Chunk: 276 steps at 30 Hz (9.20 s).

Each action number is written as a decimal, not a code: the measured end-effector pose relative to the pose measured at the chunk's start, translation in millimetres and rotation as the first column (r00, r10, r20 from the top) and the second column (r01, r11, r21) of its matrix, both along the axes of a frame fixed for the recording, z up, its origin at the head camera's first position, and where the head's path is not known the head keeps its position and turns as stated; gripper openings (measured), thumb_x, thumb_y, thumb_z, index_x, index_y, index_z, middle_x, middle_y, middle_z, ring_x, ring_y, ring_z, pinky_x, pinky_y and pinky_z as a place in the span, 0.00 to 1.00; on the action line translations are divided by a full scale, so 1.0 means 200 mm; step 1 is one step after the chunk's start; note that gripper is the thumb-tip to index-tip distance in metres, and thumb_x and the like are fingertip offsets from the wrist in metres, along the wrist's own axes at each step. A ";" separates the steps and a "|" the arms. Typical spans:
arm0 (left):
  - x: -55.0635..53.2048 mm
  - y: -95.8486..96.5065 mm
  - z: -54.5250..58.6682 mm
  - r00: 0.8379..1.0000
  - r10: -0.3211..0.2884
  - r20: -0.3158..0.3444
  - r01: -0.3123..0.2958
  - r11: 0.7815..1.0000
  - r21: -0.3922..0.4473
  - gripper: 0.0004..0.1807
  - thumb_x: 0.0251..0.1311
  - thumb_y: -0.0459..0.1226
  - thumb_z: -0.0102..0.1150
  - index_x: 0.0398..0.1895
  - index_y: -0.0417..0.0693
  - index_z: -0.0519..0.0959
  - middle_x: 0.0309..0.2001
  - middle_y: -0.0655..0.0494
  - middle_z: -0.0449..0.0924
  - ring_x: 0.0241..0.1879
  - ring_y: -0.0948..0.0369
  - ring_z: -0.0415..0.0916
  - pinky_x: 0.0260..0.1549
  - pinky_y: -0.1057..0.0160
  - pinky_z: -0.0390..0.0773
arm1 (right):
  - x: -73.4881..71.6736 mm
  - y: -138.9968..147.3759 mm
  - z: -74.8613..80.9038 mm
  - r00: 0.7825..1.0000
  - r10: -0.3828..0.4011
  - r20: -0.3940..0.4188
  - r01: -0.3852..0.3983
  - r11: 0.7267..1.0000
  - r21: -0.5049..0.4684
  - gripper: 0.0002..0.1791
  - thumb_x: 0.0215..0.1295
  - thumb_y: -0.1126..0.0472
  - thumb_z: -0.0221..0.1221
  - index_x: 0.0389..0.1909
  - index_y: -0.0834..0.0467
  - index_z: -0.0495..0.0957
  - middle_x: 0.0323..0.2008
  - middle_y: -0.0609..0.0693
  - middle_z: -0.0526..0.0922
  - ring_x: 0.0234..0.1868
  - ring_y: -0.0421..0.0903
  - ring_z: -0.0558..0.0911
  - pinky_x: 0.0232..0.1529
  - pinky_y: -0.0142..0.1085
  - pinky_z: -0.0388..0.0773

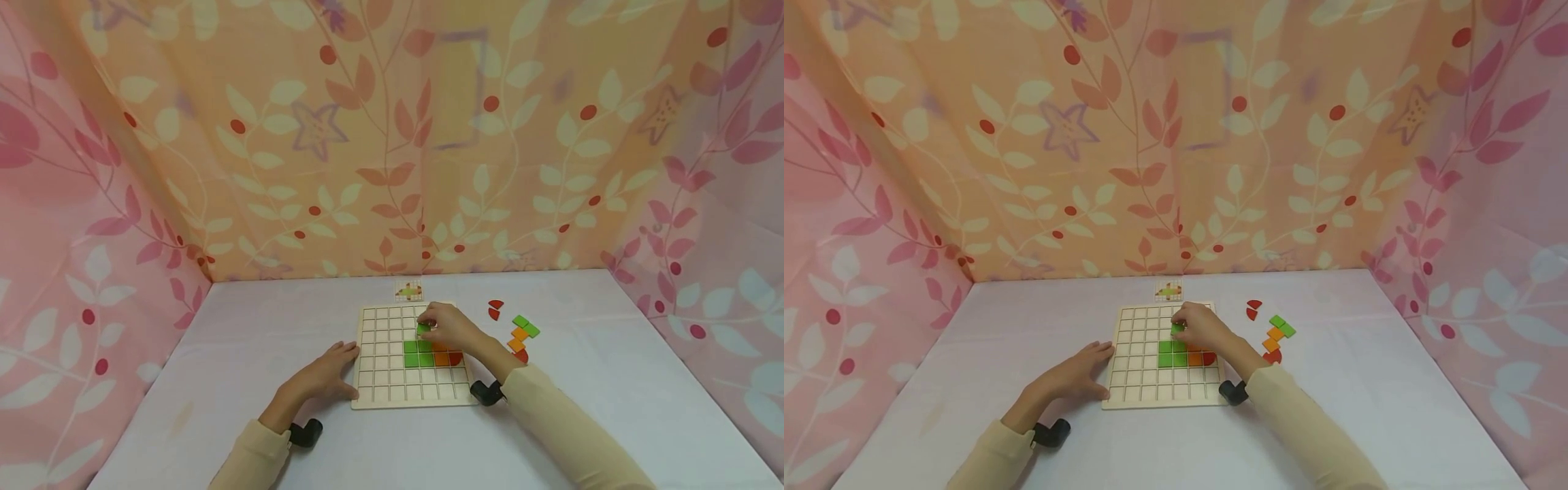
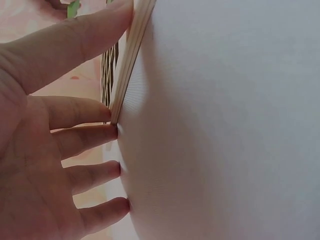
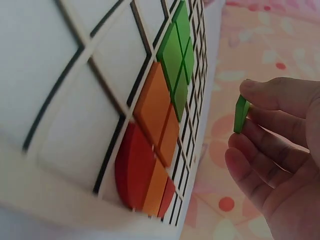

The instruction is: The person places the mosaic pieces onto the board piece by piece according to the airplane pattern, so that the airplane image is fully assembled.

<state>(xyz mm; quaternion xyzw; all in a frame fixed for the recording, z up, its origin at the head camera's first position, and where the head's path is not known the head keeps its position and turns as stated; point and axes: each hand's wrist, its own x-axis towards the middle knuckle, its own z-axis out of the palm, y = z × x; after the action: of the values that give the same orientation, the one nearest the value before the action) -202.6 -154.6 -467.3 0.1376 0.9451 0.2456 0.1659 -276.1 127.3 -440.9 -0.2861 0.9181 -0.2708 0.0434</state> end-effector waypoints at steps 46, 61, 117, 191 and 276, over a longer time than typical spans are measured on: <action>0.00 -0.01 0.01 1.000 -0.005 0.003 0.005 0.999 0.050 0.50 0.43 0.39 0.77 0.70 0.35 0.63 0.74 0.43 0.58 0.76 0.41 0.46 0.71 0.40 0.55 | 0.01 -0.29 -0.11 0.981 0.183 -0.061 -0.171 0.970 0.171 0.08 0.56 0.62 0.66 0.37 0.58 0.87 0.34 0.47 0.80 0.34 0.40 0.76 0.40 0.34 0.76; 0.01 0.00 0.01 1.000 -0.002 0.001 0.002 0.999 0.039 0.49 0.43 0.38 0.77 0.70 0.35 0.63 0.74 0.43 0.58 0.76 0.41 0.46 0.71 0.39 0.54 | 0.05 -0.18 -0.05 0.991 0.132 -0.008 -0.132 0.990 0.046 0.11 0.61 0.61 0.63 0.42 0.59 0.86 0.37 0.49 0.82 0.39 0.44 0.80 0.42 0.36 0.79; 0.02 0.00 0.01 1.000 0.000 -0.016 0.001 0.999 0.048 0.50 0.43 0.38 0.77 0.70 0.35 0.63 0.74 0.44 0.59 0.76 0.41 0.47 0.70 0.40 0.56 | -0.15 0.82 -0.10 0.877 -0.465 0.123 0.432 0.873 0.226 0.20 0.61 0.59 0.63 0.47 0.70 0.79 0.36 0.60 0.79 0.33 0.50 0.75 0.35 0.37 0.78; 0.00 -0.03 -0.02 1.000 -0.010 -0.006 0.011 0.999 0.049 0.50 0.43 0.39 0.77 0.71 0.38 0.63 0.75 0.46 0.57 0.77 0.45 0.47 0.71 0.41 0.54 | 0.06 0.51 0.01 0.933 -0.358 0.030 0.358 0.934 0.006 0.18 0.59 0.61 0.66 0.47 0.67 0.83 0.38 0.55 0.81 0.38 0.48 0.79 0.44 0.42 0.83; -0.02 -0.01 -0.01 1.000 -0.003 0.000 0.003 0.998 0.070 0.50 0.43 0.38 0.78 0.71 0.36 0.63 0.74 0.43 0.58 0.75 0.45 0.53 0.70 0.45 0.59 | 0.18 -0.30 -0.10 0.991 0.112 -0.076 -0.095 0.976 0.194 0.08 0.59 0.59 0.67 0.38 0.56 0.86 0.30 0.44 0.75 0.30 0.38 0.68 0.32 0.27 0.67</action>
<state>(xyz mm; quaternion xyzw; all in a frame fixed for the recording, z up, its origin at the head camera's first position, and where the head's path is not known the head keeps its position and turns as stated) -206.2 -157.0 -469.2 0.1449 0.9357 0.2781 0.1614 -240.3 67.9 -461.4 -0.3397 0.9245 -0.1669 0.0446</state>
